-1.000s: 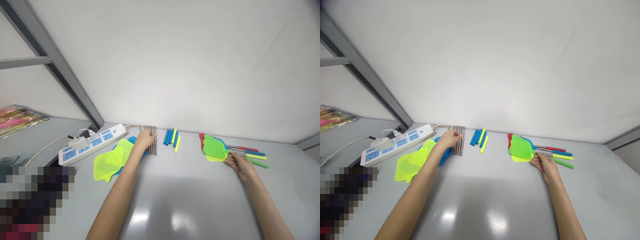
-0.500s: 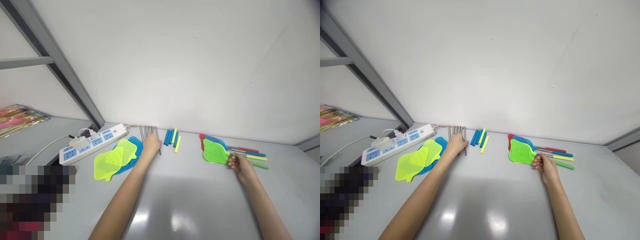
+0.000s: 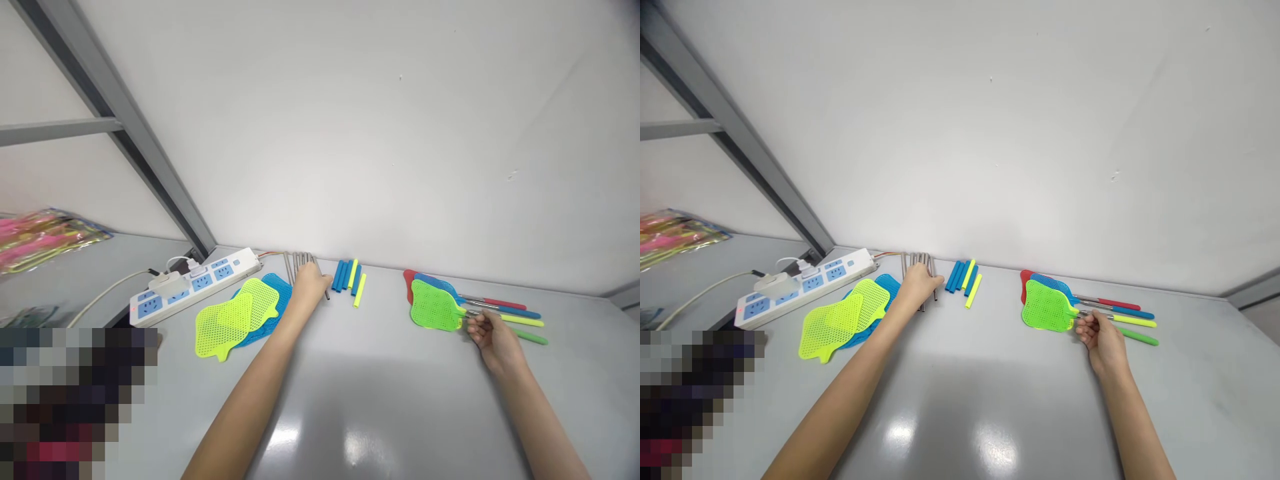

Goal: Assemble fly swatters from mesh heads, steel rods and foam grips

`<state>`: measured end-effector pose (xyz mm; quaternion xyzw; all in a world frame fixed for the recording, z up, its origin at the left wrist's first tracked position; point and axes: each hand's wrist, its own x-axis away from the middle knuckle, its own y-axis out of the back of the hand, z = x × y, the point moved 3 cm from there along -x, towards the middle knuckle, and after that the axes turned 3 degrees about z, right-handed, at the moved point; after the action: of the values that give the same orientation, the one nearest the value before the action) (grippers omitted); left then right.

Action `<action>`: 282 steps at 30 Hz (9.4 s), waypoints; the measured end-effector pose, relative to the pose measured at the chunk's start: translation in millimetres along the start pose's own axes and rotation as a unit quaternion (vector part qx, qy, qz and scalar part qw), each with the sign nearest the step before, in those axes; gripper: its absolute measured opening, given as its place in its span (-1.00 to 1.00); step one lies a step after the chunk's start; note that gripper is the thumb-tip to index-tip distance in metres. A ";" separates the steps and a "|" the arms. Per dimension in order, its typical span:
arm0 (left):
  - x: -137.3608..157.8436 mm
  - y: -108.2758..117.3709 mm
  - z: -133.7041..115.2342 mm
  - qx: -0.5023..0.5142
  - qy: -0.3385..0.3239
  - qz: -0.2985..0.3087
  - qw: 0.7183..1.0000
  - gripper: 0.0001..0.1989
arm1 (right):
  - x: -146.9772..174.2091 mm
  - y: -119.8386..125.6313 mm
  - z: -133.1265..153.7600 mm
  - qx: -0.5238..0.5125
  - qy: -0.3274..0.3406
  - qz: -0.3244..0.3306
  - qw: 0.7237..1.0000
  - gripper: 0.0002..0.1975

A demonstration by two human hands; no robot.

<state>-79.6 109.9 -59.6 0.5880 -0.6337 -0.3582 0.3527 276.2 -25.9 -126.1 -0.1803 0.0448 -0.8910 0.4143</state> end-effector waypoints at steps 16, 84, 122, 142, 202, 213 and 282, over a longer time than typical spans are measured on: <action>41.3 19.1 -66.1 0.151 -0.152 0.037 0.976 -0.80 | 65.1 -83.5 -14.6 -0.054 -0.117 0.214 0.968 -0.81; 97.1 -28.9 -2.2 0.083 -0.222 0.113 0.965 -0.68 | 105.8 -171.9 -47.8 -0.112 -0.156 0.424 0.885 -0.75; 117.0 -27.2 -20.7 0.166 -0.240 0.209 0.933 -0.63 | 111.5 -167.1 -51.3 0.020 -0.129 0.474 0.871 -0.73; 129.2 -43.9 -26.7 0.359 -0.088 0.246 0.896 -0.59 | 112.4 -168.8 -56.0 -0.069 -0.236 0.436 0.866 -0.67; 118.0 -27.8 -14.4 0.235 -0.124 0.257 0.929 -0.60 | 106.6 -168.6 -48.2 0.042 -0.133 0.347 0.928 -0.69; 115.9 -17.7 -9.7 0.276 -0.117 0.269 0.915 -0.69 | 106.1 -172.3 -47.6 -0.018 -0.164 0.393 0.904 -0.54; 99.4 -46.3 4.8 0.391 -0.122 0.190 0.892 -0.59 | 39.8 -115.7 -22.7 -0.193 -0.064 0.176 0.963 -0.83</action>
<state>-66.9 8.5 -99.7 0.4983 -0.8603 -0.0767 0.0753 161.1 18.0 -109.3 -0.3028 0.2202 -0.7649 0.5242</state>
